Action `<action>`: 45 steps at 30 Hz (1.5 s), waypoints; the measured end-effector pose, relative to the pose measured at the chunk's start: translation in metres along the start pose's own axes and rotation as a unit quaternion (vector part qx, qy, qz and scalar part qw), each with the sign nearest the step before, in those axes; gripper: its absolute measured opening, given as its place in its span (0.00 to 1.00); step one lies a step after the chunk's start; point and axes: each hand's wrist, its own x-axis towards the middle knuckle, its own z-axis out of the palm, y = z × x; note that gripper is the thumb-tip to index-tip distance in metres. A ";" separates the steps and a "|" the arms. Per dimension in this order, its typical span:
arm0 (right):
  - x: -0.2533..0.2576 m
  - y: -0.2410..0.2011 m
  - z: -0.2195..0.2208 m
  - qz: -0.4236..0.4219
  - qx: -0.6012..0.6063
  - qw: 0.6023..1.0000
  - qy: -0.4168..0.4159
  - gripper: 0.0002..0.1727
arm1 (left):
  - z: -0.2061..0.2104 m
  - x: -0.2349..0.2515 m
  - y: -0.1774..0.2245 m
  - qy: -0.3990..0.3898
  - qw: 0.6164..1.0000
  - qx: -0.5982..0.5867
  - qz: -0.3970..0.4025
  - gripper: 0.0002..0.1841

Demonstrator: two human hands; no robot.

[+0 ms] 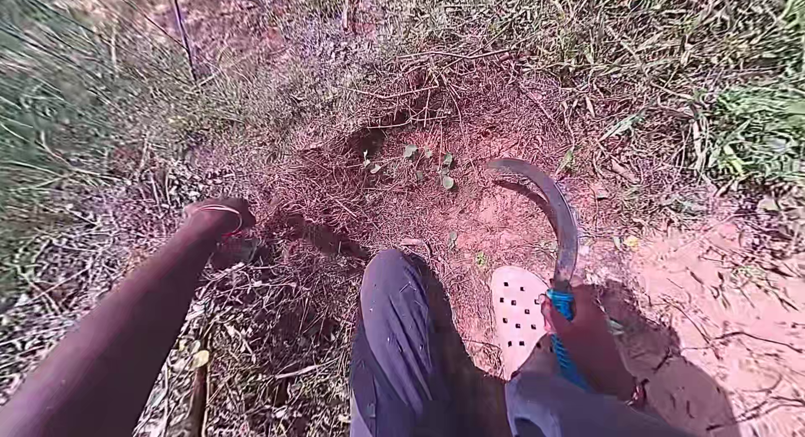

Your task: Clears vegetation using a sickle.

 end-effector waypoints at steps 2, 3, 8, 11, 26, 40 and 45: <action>0.000 -0.012 0.002 -0.024 -0.014 1.000 -0.006 0.34 | -0.017 0.062 0.046 -0.078 0.993 -0.028 0.082 0.15; -0.001 -0.016 0.004 -0.034 -0.014 0.999 0.000 0.33 | -0.042 0.074 0.090 -0.121 0.982 -0.059 0.134 0.14; -0.005 -0.019 0.013 -0.088 -0.015 0.995 0.036 0.31 | -0.042 0.096 0.262 -0.109 0.937 -0.184 0.278 0.25; -0.007 -0.016 0.011 -0.071 0.008 0.996 0.046 0.29 | -0.014 0.087 0.309 -0.072 0.972 -0.176 0.141 0.35; -0.024 0.002 0.004 -0.018 0.094 0.990 0.101 0.38 | -0.007 0.068 0.286 -0.088 0.978 -0.187 0.044 0.19; -0.025 0.013 0.007 -0.004 0.064 0.997 0.033 0.39 | 0.037 -0.007 0.086 -0.129 0.982 -0.053 -0.131 0.23; -0.029 -0.003 0.006 -0.046 -0.023 0.998 0.025 0.33 | 0.061 0.006 -0.003 0.009 0.993 -0.038 -0.111 0.30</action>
